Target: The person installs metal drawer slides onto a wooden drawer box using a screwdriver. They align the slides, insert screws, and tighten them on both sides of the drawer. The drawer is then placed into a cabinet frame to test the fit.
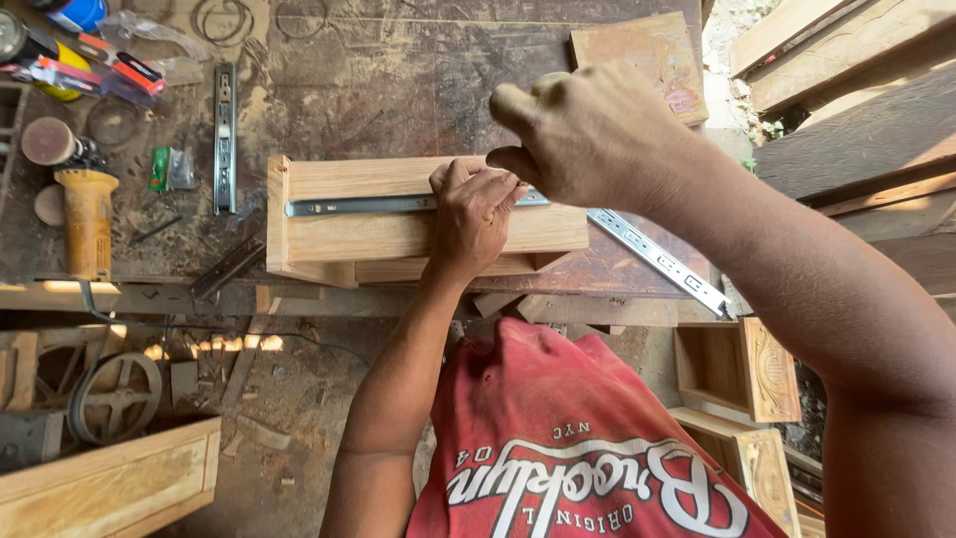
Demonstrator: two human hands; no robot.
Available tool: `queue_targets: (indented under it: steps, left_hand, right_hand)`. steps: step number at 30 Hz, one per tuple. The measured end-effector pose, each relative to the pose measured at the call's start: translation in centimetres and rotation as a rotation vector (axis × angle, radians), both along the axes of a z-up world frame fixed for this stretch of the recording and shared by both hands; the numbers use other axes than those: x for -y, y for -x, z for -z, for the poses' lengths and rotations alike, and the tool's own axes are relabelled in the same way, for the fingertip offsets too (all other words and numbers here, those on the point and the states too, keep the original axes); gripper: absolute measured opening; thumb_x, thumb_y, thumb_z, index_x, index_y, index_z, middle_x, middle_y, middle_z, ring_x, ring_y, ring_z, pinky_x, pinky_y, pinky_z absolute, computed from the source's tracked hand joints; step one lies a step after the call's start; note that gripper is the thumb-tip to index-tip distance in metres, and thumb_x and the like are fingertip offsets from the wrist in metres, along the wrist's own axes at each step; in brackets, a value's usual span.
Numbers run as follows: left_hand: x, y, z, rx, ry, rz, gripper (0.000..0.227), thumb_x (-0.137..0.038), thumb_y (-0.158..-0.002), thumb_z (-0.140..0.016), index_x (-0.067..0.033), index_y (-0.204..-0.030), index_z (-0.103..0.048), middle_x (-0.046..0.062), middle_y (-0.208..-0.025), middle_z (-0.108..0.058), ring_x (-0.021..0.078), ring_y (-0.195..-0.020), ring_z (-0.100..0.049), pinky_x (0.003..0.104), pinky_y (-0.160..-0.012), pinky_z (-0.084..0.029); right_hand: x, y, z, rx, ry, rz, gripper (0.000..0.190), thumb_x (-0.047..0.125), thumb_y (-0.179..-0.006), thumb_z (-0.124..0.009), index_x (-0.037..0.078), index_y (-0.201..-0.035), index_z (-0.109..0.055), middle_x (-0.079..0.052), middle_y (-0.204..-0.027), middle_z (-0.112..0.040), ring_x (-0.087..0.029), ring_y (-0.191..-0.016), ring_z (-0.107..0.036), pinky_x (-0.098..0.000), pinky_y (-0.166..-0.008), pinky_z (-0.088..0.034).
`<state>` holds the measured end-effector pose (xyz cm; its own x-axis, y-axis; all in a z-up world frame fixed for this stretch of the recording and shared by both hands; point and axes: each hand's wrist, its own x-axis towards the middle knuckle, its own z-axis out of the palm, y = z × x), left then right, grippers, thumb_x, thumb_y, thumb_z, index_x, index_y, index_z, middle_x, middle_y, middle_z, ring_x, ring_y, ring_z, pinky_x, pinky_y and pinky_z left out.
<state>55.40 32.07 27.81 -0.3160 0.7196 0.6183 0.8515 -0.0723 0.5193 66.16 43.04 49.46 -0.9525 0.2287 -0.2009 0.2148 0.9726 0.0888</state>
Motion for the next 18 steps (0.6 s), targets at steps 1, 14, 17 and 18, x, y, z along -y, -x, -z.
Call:
queue_targets:
  steps: [1,14,17,18]
  left_hand:
    - [0.7,-0.2,0.2,0.004,0.016,-0.005,0.021,-0.026,-0.1,-0.071,-0.007,-0.101,-0.078,0.006,-0.095,-0.077,0.0214,-0.097,-0.064,0.046,-0.102,-0.037]
    - [1.5,-0.3,-1.2,-0.002,-0.003,0.008,0.023,-0.025,-0.101,-0.069,-0.0035,-0.099,-0.077,0.009,-0.094,-0.078,0.0245,-0.095,-0.063,0.043,-0.097,-0.038]
    - [1.3,-0.3,-1.6,0.001,0.028,0.019,0.021,-0.023,-0.099,-0.069,-0.0042,-0.096,-0.078,0.008,-0.087,-0.076,0.0243,-0.093,-0.063,0.043,-0.097,-0.037]
    - [1.2,-0.2,-1.9,0.005,0.042,0.018,0.021,-0.023,-0.098,-0.069,-0.0047,-0.095,-0.079,0.008,-0.084,-0.076,0.0242,-0.092,-0.064,0.044,-0.097,-0.037]
  right_hand:
    - [0.4,0.1,0.2,-0.106,0.046,-0.074,0.048,0.046,-0.099,-0.072,0.006,-0.121,-0.058,-0.015,-0.088,-0.063,-0.029,-0.073,-0.066,-0.0443,-0.061,-0.053]
    - [0.1,0.0,1.6,-0.288,-0.035,-0.233,0.038,0.041,-0.095,-0.064,0.007,-0.11,-0.057,-0.009,-0.077,-0.061,-0.023,-0.056,-0.061,-0.0409,-0.048,-0.049]
    - [-0.1,-0.2,1.5,-0.214,0.102,-0.119,0.047,0.044,-0.094,-0.071,0.002,-0.11,-0.057,-0.012,-0.068,-0.061,-0.026,-0.048,-0.058,-0.0431,-0.04,-0.044]
    - [-0.3,-0.1,1.3,-0.286,0.151,-0.135,0.051,0.043,-0.09,-0.076,0.0,-0.111,-0.056,-0.013,-0.066,-0.061,-0.027,-0.048,-0.058,-0.044,-0.04,-0.044]
